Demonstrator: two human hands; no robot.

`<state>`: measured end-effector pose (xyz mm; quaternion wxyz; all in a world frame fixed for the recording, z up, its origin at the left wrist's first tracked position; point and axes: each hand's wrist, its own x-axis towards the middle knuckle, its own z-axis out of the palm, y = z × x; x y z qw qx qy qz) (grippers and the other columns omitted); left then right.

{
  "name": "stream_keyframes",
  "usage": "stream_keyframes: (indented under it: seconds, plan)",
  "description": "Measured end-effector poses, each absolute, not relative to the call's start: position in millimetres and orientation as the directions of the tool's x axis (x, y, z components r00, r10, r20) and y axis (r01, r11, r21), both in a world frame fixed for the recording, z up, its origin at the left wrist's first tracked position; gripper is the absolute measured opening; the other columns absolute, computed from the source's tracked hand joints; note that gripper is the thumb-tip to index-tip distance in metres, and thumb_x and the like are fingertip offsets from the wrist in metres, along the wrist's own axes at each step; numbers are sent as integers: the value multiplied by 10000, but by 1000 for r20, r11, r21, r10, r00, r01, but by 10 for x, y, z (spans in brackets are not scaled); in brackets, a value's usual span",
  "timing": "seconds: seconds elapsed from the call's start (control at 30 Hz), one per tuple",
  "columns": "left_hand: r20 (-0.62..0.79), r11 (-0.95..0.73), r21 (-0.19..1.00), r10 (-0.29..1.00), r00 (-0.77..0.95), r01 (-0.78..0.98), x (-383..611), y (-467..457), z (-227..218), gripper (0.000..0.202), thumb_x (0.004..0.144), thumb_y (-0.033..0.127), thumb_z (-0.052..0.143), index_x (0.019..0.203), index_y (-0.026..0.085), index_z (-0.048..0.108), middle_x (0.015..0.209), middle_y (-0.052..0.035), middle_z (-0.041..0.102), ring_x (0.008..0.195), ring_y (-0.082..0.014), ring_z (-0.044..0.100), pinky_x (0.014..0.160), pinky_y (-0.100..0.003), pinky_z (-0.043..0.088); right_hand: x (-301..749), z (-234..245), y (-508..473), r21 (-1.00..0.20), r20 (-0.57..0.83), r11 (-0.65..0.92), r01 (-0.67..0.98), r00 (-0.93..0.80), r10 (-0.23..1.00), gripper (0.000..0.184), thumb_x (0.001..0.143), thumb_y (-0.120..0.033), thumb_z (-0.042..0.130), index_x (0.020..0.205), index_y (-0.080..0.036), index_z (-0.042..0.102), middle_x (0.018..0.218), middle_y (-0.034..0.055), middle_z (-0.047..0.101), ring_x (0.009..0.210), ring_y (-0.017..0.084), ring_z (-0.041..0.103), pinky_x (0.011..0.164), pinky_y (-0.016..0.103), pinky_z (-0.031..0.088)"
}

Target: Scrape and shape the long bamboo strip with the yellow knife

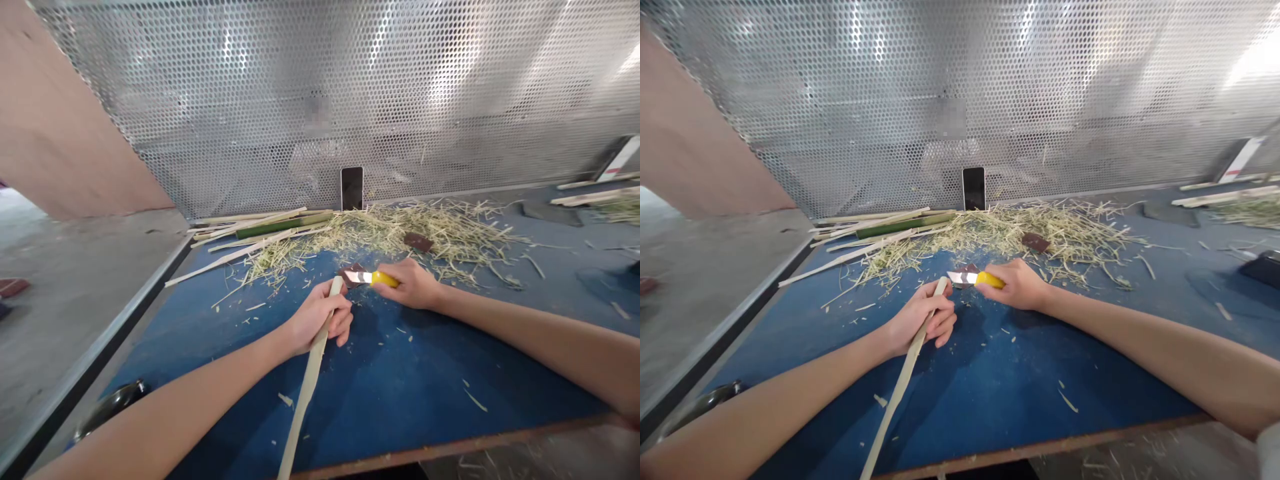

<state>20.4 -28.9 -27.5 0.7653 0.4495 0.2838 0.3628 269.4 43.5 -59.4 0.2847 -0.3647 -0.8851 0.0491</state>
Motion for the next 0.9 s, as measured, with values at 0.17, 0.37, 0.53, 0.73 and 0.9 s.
stream_keyframes:
  seconds: [0.17, 0.37, 0.53, 0.73, 0.9]
  plan:
    - [-112, 329, 904, 800, 589, -274, 200, -285, -284, 278, 808, 151, 645, 896, 253, 401, 415, 134, 397, 344, -98, 323, 400, -222, 457, 2638, -575, 441, -288, 433, 677, 678, -538, 723, 467, 1008, -578, 524, 691, -243, 446, 550, -28, 482, 493, 130, 409, 550, 305, 285]
    - [-104, 329, 898, 803, 587, -292, 199, -273, -303, 264, 795, 133, 626, 896, 251, 413, 403, 134, 387, 340, -102, 319, 392, -222, 452, 2643, -544, 433, -308, 446, 653, 692, -502, 741, 450, 1022, -553, 487, 705, -246, 403, 552, -37, 439, 492, 125, 379, 554, 306, 279]
    - [-106, 333, 895, 804, 585, -296, 203, -278, -303, 250, 804, 126, 621, 887, 246, 418, 413, 126, 403, 344, -99, 326, 392, -221, 451, 2649, -570, 410, -262, 423, 720, 643, -594, 684, 431, 1008, -552, 510, 718, -246, 423, 563, -32, 464, 509, 134, 441, 555, 297, 287]
    - [-100, 326, 900, 801, 591, -290, 204, -275, -294, 249, 804, 124, 612, 881, 247, 410, 409, 125, 401, 343, -100, 320, 393, -226, 461, 2662, -566, 417, -278, 438, 708, 649, -571, 695, 425, 1021, -532, 500, 715, -246, 425, 565, -31, 477, 501, 129, 430, 557, 295, 295]
    - [-102, 327, 899, 803, 588, -291, 204, -276, -297, 258, 800, 132, 622, 886, 247, 408, 414, 127, 403, 348, -97, 319, 395, -222, 458, 2651, -570, 424, -255, 414, 727, 638, -607, 678, 420, 1021, -544, 509, 730, -243, 463, 559, -30, 488, 506, 136, 456, 560, 294, 296]
